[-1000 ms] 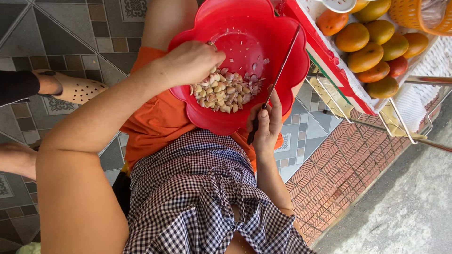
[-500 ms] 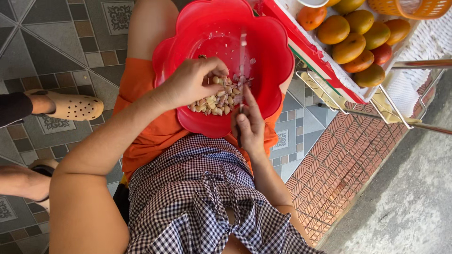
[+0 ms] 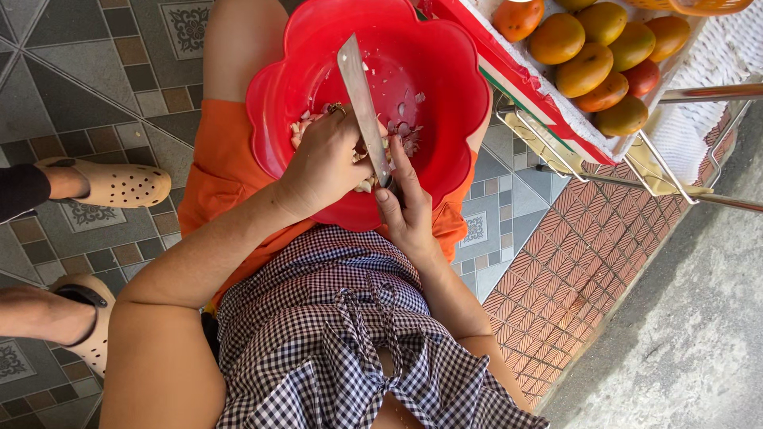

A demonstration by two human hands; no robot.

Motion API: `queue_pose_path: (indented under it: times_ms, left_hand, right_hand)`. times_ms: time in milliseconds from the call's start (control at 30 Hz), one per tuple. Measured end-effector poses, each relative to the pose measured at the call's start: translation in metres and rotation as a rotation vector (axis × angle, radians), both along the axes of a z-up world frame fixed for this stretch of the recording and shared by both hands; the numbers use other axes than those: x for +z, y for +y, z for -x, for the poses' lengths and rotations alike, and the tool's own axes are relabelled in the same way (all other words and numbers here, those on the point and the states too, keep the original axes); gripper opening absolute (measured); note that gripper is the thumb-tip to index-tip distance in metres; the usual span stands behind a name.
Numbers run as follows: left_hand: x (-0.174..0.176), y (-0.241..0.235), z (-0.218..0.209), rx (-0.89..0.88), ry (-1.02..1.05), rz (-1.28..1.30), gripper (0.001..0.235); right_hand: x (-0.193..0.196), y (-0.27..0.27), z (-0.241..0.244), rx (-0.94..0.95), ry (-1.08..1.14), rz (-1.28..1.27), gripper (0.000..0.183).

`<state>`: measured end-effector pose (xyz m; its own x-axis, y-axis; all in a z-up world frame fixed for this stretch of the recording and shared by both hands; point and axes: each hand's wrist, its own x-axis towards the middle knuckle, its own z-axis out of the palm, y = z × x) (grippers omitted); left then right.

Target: The person sits on the floor and peels garlic cloves one by one using a knife, dropping the peeled cloves into a red bowl. The person occasionally uses the knife to scrape off remaining skin.

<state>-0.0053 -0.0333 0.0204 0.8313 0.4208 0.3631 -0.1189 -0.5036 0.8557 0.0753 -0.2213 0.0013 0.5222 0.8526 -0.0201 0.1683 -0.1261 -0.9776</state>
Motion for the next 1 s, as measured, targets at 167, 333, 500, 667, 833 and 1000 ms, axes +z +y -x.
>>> queue_pose_path:
  times_ms: [167, 333, 500, 667, 833, 1000]
  left_hand:
    - [0.002, -0.003, 0.001, 0.036, 0.074, 0.012, 0.03]
    - [0.002, -0.004, 0.003, 0.022, 0.103, 0.063, 0.028]
    - [0.003, -0.001, 0.005, -0.02, 0.059, 0.157, 0.024]
    - [0.003, 0.001, 0.007, -0.05, -0.047, 0.179, 0.019]
    - [0.0, 0.004, 0.005, -0.065, -0.027, 0.196, 0.021]
    - [-0.001, 0.004, 0.006, -0.092, -0.099, 0.205, 0.025]
  right_hand:
    - [0.003, 0.005, 0.0, 0.005, -0.352, -0.033, 0.062]
    - [0.004, 0.006, 0.0, -0.001, -0.426, -0.037, 0.061]
    - [0.001, -0.002, -0.006, -0.005, 0.448, -0.093, 0.057]
    - [0.003, 0.002, -0.015, -0.131, 0.56, -0.192, 0.058]
    - [0.016, -0.002, -0.021, 0.031, 0.364, -0.167, 0.066]
    - [0.019, -0.003, -0.02, 0.101, 0.355, -0.051, 0.068]
